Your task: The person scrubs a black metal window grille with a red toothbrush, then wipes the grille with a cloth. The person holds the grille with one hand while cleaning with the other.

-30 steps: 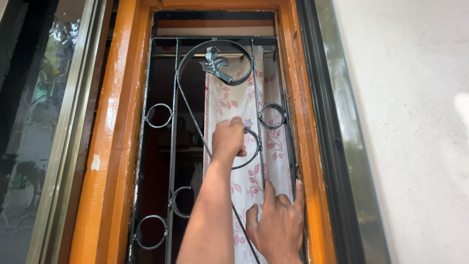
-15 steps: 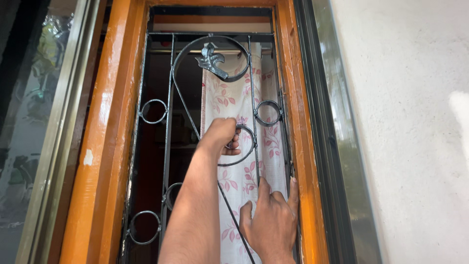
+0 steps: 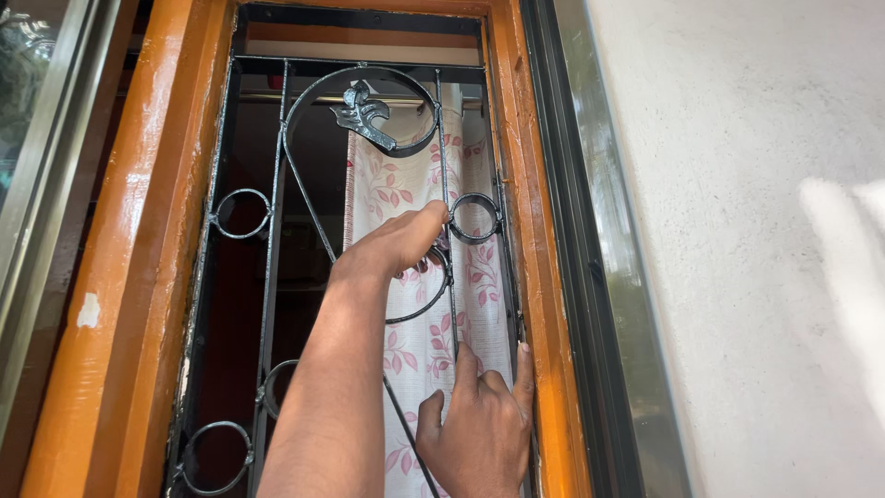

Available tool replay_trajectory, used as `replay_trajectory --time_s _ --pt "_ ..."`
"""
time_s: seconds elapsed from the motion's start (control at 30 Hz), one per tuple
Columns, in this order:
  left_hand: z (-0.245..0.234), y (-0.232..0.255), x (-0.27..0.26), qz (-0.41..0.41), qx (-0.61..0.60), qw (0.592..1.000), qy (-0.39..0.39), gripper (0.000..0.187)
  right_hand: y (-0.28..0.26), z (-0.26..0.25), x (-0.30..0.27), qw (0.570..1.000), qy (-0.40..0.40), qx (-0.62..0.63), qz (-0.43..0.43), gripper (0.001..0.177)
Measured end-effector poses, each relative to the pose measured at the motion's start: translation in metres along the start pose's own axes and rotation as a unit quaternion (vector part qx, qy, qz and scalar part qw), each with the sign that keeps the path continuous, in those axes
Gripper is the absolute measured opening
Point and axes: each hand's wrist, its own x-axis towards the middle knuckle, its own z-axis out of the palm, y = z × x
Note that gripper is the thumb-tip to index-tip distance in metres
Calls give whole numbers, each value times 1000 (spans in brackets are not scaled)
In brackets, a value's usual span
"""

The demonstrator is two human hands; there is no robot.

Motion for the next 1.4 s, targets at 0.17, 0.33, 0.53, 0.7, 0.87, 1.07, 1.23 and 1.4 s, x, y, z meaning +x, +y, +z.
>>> replay_trajectory --time_s 0.17,0.33,0.53,0.7,0.87,1.07,1.23,1.4 --pt "7 -3 7 110 27 993 45 88 -3 -1 0 1000 26 4 -12 73" --pt "13 13 8 85 114 990 15 101 -3 0 -1 1000 0 -2 0 73" --pt "11 10 9 74 43 996 18 99 -6 -2 0 1000 7 -13 0 79" --pt "19 1 27 105 38 992 52 81 -3 3 0 1000 -1 -20 -6 78" --pt "24 -6 37 105 17 993 49 73 -3 3 -1 999 30 -22 -22 76" --pt "28 -9 33 117 7 990 81 72 -7 -4 0 995 -75 -54 33 73" --pt "28 -9 29 105 -3 991 88 74 -9 -6 -4 999 -33 -31 1 74" --pt "28 -13 28 110 -76 986 100 70 -3 -4 -9 999 16 -21 -22 73"
